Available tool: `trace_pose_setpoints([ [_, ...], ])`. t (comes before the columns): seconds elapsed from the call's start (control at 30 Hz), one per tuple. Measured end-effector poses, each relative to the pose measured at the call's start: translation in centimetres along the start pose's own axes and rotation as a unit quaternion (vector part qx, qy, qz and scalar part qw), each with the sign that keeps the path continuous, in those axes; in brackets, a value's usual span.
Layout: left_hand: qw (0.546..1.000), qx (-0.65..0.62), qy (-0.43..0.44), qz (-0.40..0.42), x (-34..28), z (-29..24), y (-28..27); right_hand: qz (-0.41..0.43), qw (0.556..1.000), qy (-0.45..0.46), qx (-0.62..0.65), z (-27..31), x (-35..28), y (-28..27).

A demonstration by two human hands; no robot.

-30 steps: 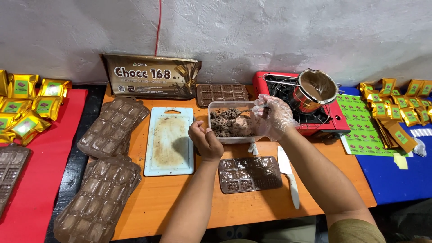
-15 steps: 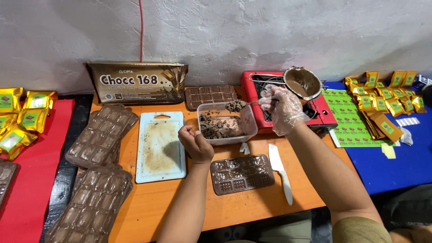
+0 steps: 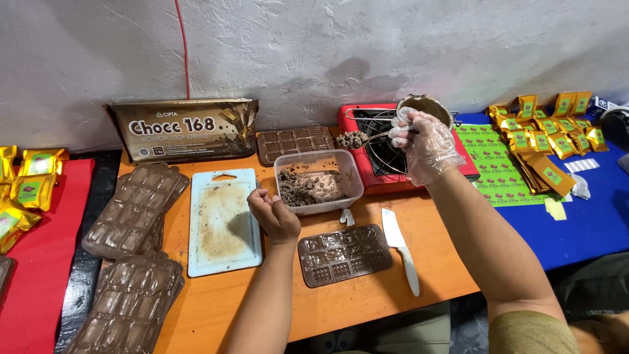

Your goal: Filling chocolate molds with melted chocolate and bits using a spoon and spatula.

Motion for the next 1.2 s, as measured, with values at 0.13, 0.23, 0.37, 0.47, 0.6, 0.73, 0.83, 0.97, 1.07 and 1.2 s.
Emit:
trace_pose_setpoints([
  [0.13, 1.000, 0.004, 0.001, 0.004, 0.0, 0.2, 0.0, -0.009, 1.000, -0.007, 0.005, 1.7, 0.0, -0.5],
  [0.23, 1.000, 0.000, 0.000, 0.010, 0.1, -0.3, -0.2, -0.005, 0.999, -0.028, 0.019, 2.5, 0.9, -2.3],
  [0.37, 1.000, 0.015, 0.005, 0.013, 0.0, 0.1, -0.1, -0.015, 0.997, -0.048, 0.052, 5.0, 0.5, -3.2],
  [0.47, 1.000, 0.026, 0.012, 0.001, -0.1, 0.9, 0.1, -0.033, 0.991, -0.089, 0.091, 4.8, 3.2, -7.8],
  [0.6, 1.000, 0.024, 0.013, 0.008, -0.2, 0.8, 0.1, -0.091, 0.984, -0.129, 0.080, 5.6, 5.6, -12.7],
  [0.73, 0.999, 0.030, 0.014, 0.008, -0.2, 1.1, 0.2, -0.132, 0.980, -0.148, 0.030, 7.1, 5.6, -14.3],
  [0.83, 0.999, 0.033, 0.012, 0.003, -0.3, 1.4, 0.2, -0.150, 0.974, -0.161, -0.063, 8.4, 2.7, -11.5],
  [0.97, 0.999, 0.033, 0.009, 0.000, -0.4, 1.9, 0.1, -0.090, 0.933, -0.284, -0.201, 7.7, 0.6, -8.5],
  [1.07, 0.999, 0.037, 0.014, -0.004, -0.4, 1.8, 0.1, -0.002, 0.869, -0.357, -0.342, 7.2, -0.6, -8.3],
  [1.2, 0.999, 0.038, 0.019, -0.002, -0.3, 1.9, 0.0, 0.047, 0.781, -0.451, -0.430, 7.7, -1.5, -7.7],
])
Point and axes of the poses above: each hand's wrist, its own x-axis towards the middle knuckle, its own y-axis out of the palm, z = x × y, the point moved 1 cm from there along x, towards the middle knuckle, and after that the axes turned 13 degrees about z, right-handed, at the moved point
